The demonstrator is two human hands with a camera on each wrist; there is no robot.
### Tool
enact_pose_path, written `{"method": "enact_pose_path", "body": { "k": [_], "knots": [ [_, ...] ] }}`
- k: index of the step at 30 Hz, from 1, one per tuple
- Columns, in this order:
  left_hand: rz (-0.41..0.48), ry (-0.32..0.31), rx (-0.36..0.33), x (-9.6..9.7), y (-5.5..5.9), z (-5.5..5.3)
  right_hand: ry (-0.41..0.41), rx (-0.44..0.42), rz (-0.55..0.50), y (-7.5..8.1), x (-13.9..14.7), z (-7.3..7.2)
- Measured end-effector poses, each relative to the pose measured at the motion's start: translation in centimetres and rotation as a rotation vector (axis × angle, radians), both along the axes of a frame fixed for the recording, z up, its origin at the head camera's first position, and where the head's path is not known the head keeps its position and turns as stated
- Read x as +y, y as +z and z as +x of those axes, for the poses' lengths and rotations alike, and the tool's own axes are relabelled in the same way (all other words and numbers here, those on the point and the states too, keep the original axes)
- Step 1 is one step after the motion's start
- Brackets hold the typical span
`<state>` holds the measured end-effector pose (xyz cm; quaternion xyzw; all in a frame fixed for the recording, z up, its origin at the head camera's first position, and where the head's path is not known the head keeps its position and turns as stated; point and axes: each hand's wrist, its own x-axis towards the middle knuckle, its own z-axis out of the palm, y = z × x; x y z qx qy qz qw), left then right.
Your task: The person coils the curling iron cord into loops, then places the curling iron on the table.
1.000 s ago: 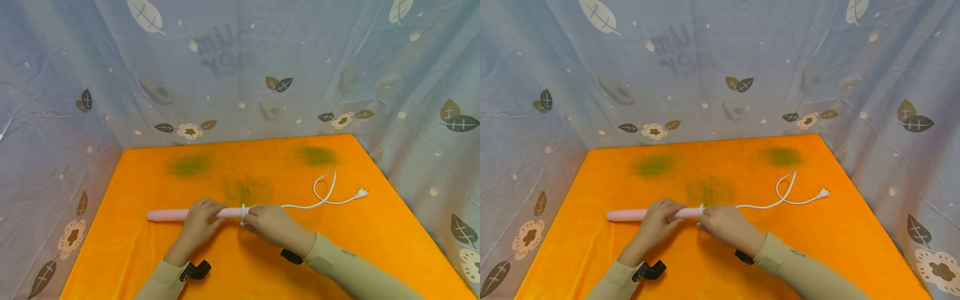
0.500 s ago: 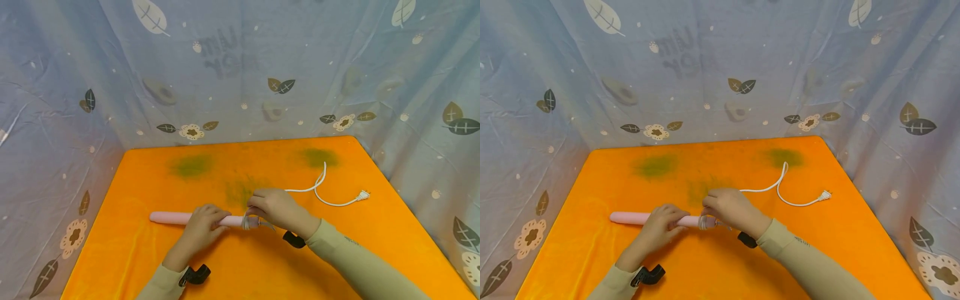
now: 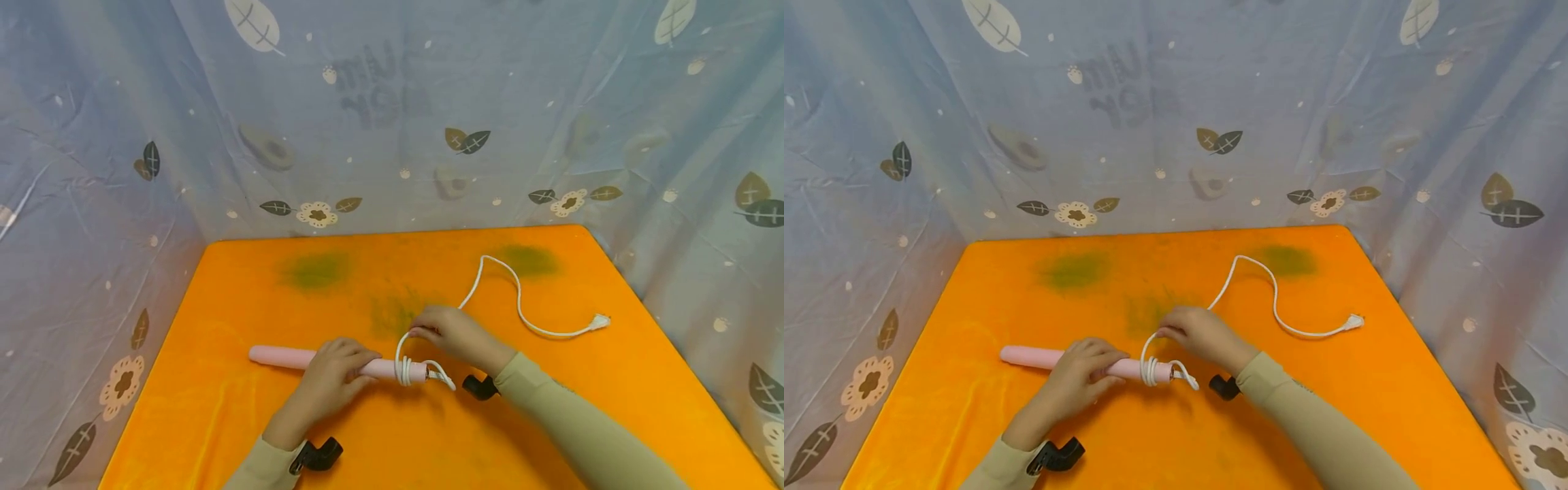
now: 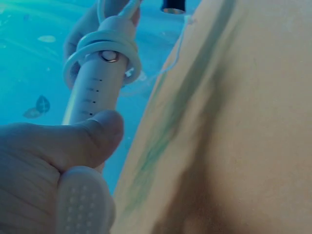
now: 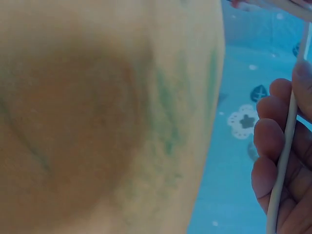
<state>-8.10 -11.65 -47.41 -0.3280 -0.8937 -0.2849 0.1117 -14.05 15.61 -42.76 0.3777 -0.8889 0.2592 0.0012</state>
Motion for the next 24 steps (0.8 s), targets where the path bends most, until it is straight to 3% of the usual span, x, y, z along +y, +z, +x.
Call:
{"method": "enact_pose_path", "body": {
  "k": [6, 12, 14, 19, 24],
  "knots": [
    [0.124, 0.035, 0.084, 0.0, 0.3, -0.5, 0.023, -0.045, 0.005, -1.6, -0.3, 0.1],
    [0.179, 0.082, 0.074, -0.1, 0.8, -0.9, 0.019, -0.087, -0.057, -3.2, -0.4, 1.3],
    [0.181, 0.097, 0.073, 0.0, 0.8, -1.0, 0.012, -0.016, -0.073, -3.6, -0.5, 1.8],
    [0.197, 0.130, 0.094, 0.3, 0.9, -1.3, 0.015, 0.284, -0.039, -4.5, -1.2, 2.6],
    [0.207, 0.147, 0.107, 0.7, 0.7, -1.5, 0.005, 0.370, 0.036, -4.6, -1.5, 3.2]
  ]
}}
